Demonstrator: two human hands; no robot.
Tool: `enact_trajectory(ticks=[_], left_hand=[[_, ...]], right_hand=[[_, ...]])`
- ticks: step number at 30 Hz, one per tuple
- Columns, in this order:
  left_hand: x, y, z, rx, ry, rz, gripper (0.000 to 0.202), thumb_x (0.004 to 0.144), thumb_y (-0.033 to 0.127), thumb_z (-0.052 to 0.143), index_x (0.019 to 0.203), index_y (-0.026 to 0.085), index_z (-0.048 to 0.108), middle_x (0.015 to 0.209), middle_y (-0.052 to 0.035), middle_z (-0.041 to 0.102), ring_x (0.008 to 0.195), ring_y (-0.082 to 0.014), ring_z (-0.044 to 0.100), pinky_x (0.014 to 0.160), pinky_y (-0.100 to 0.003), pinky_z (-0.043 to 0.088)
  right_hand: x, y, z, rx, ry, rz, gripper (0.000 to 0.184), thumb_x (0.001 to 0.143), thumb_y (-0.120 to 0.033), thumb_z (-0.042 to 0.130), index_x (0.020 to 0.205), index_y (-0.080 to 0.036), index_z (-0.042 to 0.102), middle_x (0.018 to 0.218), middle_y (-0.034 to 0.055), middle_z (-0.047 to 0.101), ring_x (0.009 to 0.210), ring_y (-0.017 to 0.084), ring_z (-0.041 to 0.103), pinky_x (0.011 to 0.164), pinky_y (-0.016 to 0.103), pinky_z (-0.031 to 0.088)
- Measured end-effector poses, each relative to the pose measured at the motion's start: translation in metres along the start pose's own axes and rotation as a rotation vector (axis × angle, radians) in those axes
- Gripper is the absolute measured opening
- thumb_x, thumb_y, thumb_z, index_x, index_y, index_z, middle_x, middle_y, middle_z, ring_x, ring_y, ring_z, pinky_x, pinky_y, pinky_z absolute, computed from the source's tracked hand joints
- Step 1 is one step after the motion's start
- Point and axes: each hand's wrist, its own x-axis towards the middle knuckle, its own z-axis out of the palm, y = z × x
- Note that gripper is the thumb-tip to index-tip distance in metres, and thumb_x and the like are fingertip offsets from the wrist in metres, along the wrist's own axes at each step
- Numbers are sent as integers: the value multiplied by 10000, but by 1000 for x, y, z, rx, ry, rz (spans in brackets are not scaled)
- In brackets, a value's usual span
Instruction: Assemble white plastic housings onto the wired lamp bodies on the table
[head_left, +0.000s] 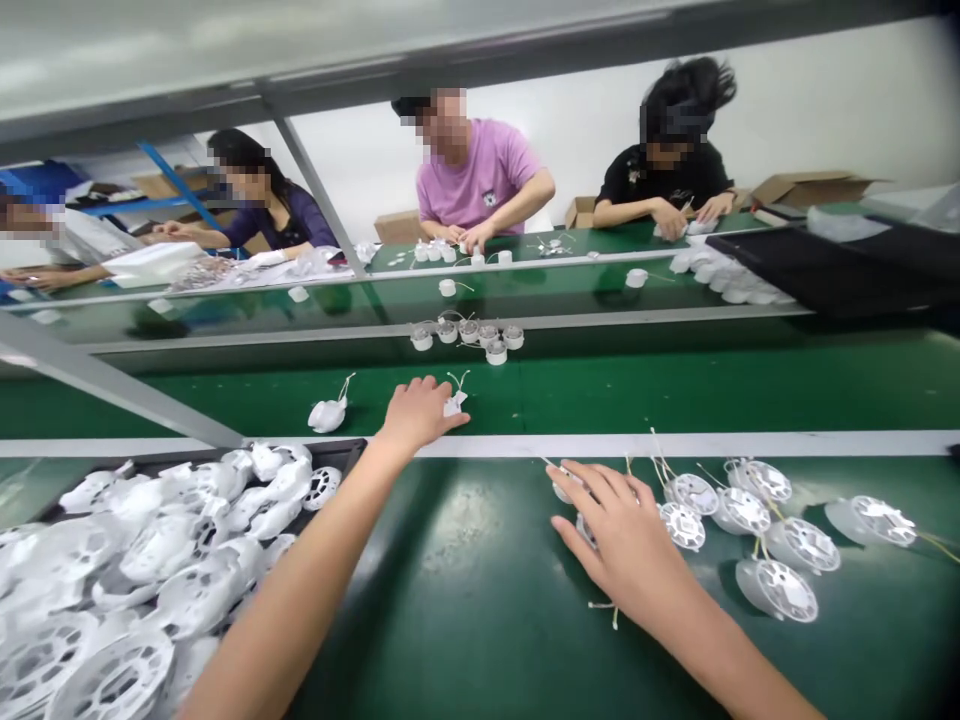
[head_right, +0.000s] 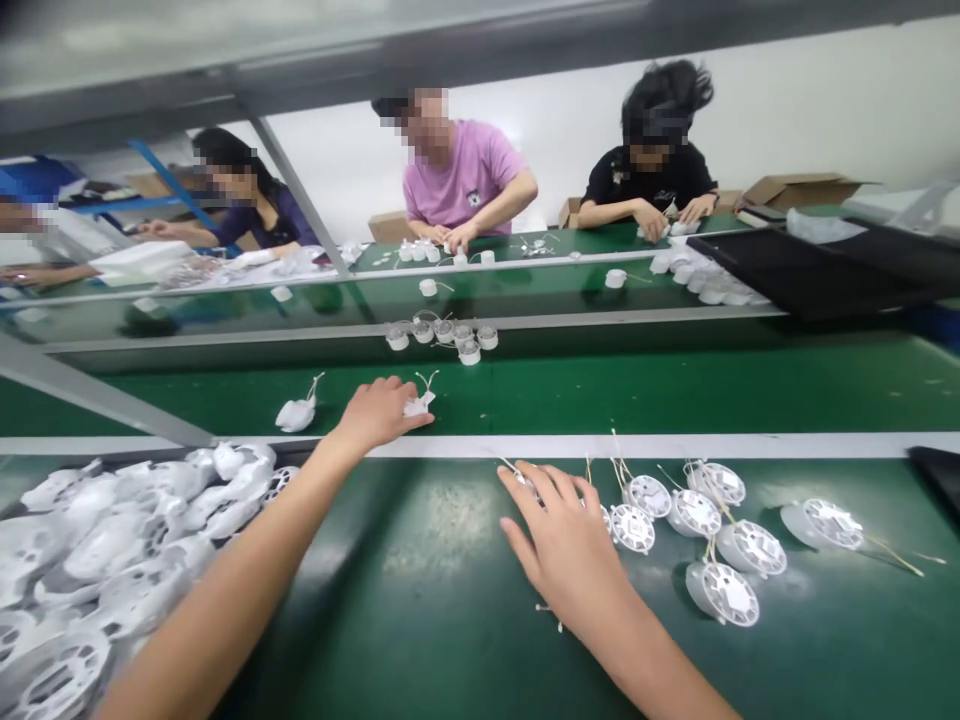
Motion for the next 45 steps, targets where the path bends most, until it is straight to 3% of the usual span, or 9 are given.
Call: enact_trajectory(ticks=[5,11,17,23,27,31,35,41,45], left_hand=[[84,-58,-23,-71,41,-40,710,960,609,594,1562,255,466,1684,-144,366,1533,-413,310,1190,-515,351],[171,-111,8,-177,-34,-116,1092,816,757,710,1679,256,268,1773,-173,187,1574,-454,264,1152,-509,403],[211,-116,46,-202,-53,27,1097,770,724,766,1684,404,250,1729,-100,324,1583,-450,255,1197,-580,358],[210,-113,55,-179,-22,71,681,933,577,642,1572,395,493,1622,-74,492,1532,-387,361,1209,-548,364],[185,-109,50,-147,-17,48,629,985,554,621,1549,293,525,1563,-110,551,1473,-356,455,1193,-585,389],[154,-100,29,-98,17,59,622,965,520,672,1531,290,552,1571,-102,560,1438,-335,511,1166,-549,436],[121,-86,-13,-36,120,79,611,929,460,686,1524,366,579,1552,-34,608,1445,-331,516,1149,-435,453],[41,-46,-77,2,221,143,578,953,523,623,1510,374,593,1419,-60,690,1347,-357,564,1052,-430,485],[-51,-14,-46,-30,231,157,601,963,540,592,1532,347,564,1380,-90,688,1299,-376,552,1000,-465,491]], right_hand=[[118,23,-15,-35,-62,-173,555,1054,-375,562,1590,-258,475,1521,158,586,1370,384,528,1008,554,528],[310,83,63,-92,-287,-206,1127,777,-637,857,1696,-282,308,1773,180,225,1545,513,312,1159,647,396],[381,95,128,-28,-353,-270,1068,824,-776,714,1705,-359,277,1788,58,239,1560,435,350,1099,489,508],[380,74,152,21,-301,-152,991,875,-744,633,1700,-307,301,1697,125,410,1490,435,447,1064,506,516],[361,47,150,29,-233,-69,964,823,-689,697,1654,-294,406,1620,142,507,1380,425,558,1028,486,537],[333,19,132,34,-107,-21,925,808,-632,721,1623,-293,446,1514,136,593,1323,385,598,993,453,559],[307,-2,96,50,-3,-15,908,824,-639,723,1618,-301,441,1505,133,587,1347,373,575,1001,436,550],[240,-34,24,62,60,-21,923,852,-682,704,1637,-332,371,1515,139,524,1346,377,532,996,501,547],[136,-63,11,55,49,13,930,866,-680,687,1651,-347,316,1511,126,503,1304,368,509,933,500,572]])
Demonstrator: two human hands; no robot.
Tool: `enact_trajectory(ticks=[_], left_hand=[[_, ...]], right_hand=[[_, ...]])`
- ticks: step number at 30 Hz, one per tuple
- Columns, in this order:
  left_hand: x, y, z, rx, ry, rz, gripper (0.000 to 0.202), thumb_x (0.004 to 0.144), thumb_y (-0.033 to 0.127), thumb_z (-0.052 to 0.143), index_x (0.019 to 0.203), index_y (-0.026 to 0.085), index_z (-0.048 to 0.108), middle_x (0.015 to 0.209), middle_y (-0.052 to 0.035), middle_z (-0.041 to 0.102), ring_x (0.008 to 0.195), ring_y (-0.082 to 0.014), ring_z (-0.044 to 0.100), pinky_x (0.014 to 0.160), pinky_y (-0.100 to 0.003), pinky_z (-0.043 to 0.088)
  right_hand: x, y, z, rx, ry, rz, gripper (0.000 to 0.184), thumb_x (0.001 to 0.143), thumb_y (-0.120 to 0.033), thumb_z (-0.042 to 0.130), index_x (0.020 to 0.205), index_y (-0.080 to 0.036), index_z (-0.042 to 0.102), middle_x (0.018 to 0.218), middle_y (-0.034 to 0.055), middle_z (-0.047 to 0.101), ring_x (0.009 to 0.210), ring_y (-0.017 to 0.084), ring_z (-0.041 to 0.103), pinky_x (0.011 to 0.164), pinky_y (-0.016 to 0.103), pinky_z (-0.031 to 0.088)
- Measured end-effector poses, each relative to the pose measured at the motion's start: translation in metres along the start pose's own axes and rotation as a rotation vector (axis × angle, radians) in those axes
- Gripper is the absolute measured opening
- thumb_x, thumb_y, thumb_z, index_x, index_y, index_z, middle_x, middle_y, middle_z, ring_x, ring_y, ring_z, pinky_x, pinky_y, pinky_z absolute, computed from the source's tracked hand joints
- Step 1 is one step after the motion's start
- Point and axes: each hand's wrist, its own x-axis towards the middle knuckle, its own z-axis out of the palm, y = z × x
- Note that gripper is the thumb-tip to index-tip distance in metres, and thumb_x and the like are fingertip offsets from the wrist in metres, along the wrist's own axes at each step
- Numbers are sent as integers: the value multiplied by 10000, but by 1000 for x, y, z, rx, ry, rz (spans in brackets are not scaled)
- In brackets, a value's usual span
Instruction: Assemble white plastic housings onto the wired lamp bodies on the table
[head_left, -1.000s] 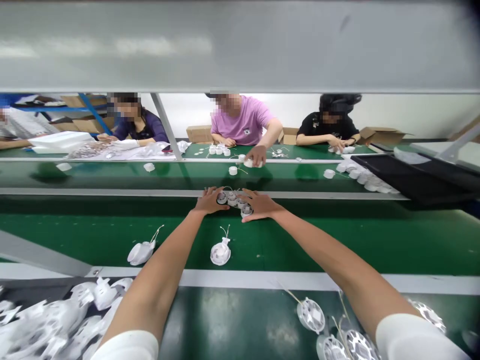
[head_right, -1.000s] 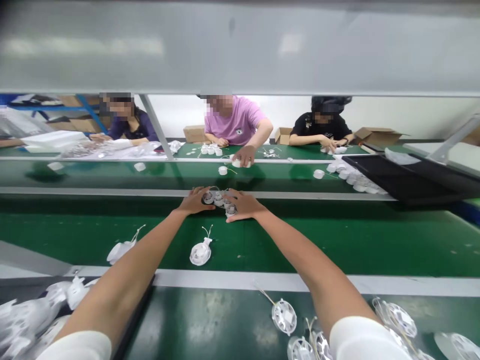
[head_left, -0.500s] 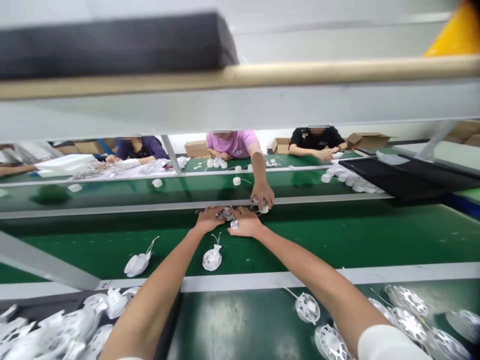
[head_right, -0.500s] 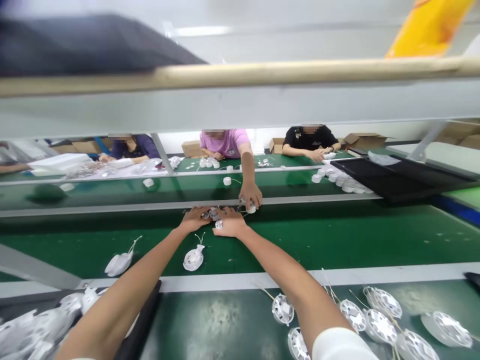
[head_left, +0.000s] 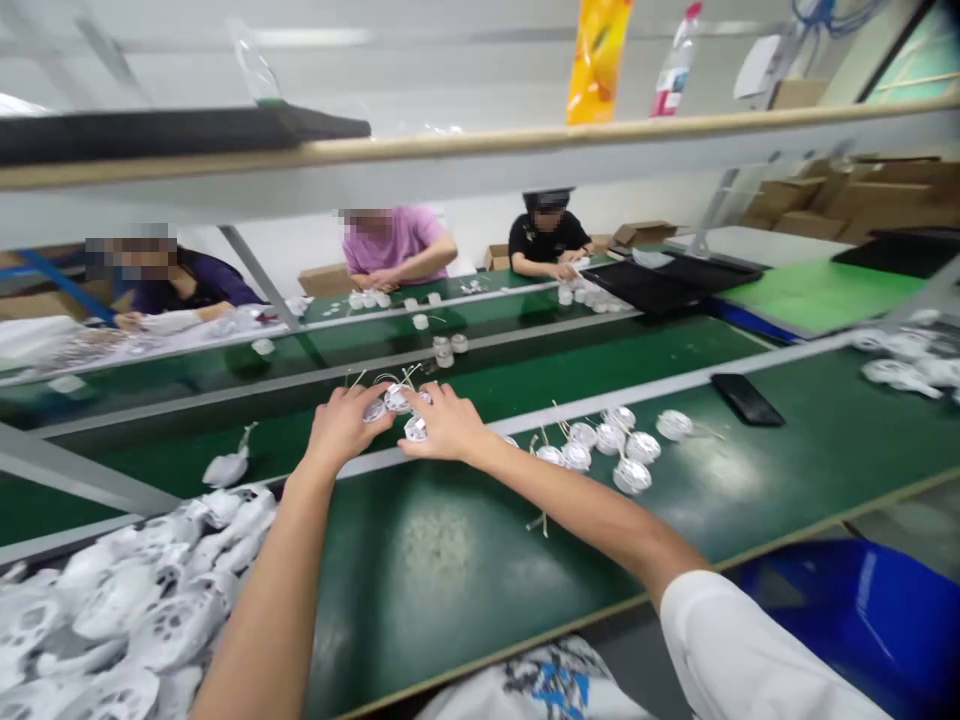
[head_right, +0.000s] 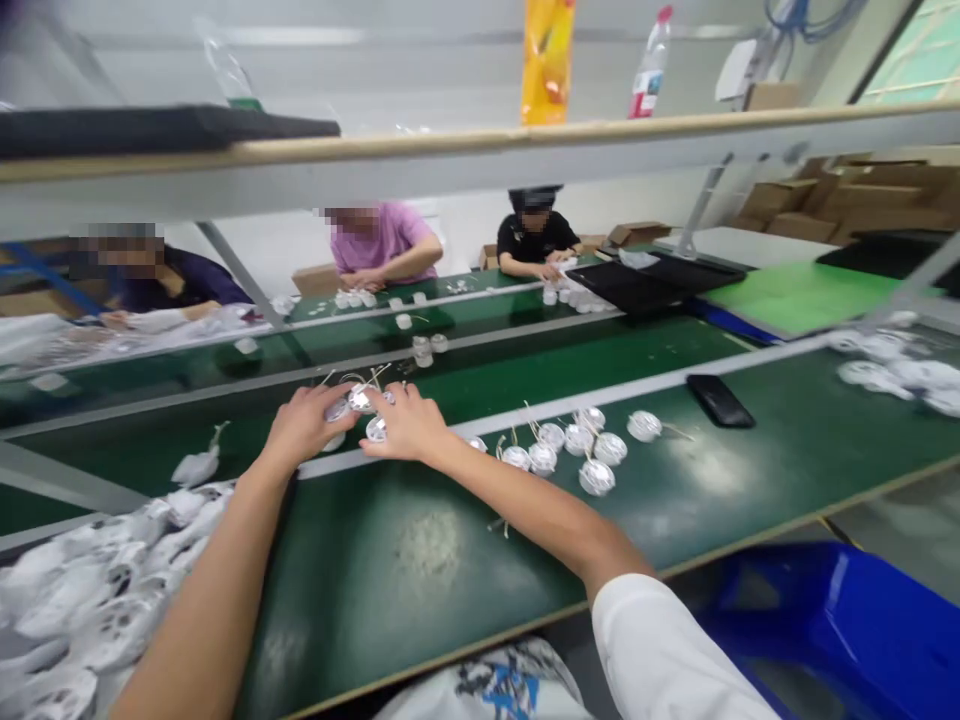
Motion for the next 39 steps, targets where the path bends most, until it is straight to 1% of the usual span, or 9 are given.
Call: enact_trajectory(ticks=[5,7,9,14,19,23,30,37,39], left_hand=[[-147,55,67,-85,-66,22,516,1020,541,521,1489,342,603,1278,-82,708,1189,-330,615,904,-425,520],[-180,69,85,-83,-70,48,507,1015,561,540,1474,359,619,1318,-100,674,1210,-342,615,918,-460,529],[-188,79,91,-103,-53,119,569,978,604,600,1496,367,597,1464,-127,578,1298,-380,579,961,-513,539],[-155,105,87,-211,-43,392,916,855,676,754,1624,310,419,1706,-182,309,1525,-461,385,1170,-645,434],[-118,140,93,-174,-97,559,1204,708,839,780,1681,303,316,1781,-195,135,1633,-532,74,1261,-768,187],[-83,166,102,-194,-206,627,1291,665,920,730,1705,313,265,1804,-167,8,1640,-528,-15,1271,-746,190],[-30,217,117,-234,-318,729,1261,685,949,679,1711,366,234,1811,-102,80,1644,-509,37,1239,-704,320],[-23,259,129,-341,-252,756,1207,742,901,686,1709,317,259,1798,-128,149,1642,-512,32,1229,-739,299],[-23,264,131,-392,-253,765,1222,735,899,695,1712,322,244,1796,-133,161,1639,-520,31,1230,-757,278]], right_hand=[[-152,-34,15,-23,-102,23,947,832,-659,732,1618,-282,363,1407,146,571,1178,357,536,855,471,583],[-192,-37,16,-46,-132,40,955,827,-642,750,1616,-267,363,1426,151,569,1142,347,548,888,484,565],[-215,-31,9,-67,-137,37,932,851,-636,736,1618,-263,361,1489,156,542,1168,348,546,936,499,536],[-248,1,-20,-50,-178,18,822,895,-582,703,1607,-295,411,1636,159,442,1270,368,527,968,505,496],[-281,40,-32,-16,-184,84,745,946,-587,635,1627,-370,426,1724,128,360,1424,421,443,1040,581,448],[-287,78,-42,2,-187,103,677,963,-570,621,1608,-434,463,1753,72,323,1532,469,323,1127,680,344],[-273,162,-73,22,-280,-13,614,986,-583,618,1577,-466,499,1721,48,389,1555,445,335,1178,686,296],[-280,197,-105,-15,-394,-23,976,816,-904,620,1654,-486,345,1755,23,323,1582,437,299,1264,697,192],[-284,212,-112,-54,-321,86,905,852,-885,590,1637,-491,375,1736,4,357,1595,417,283,1281,678,196]])
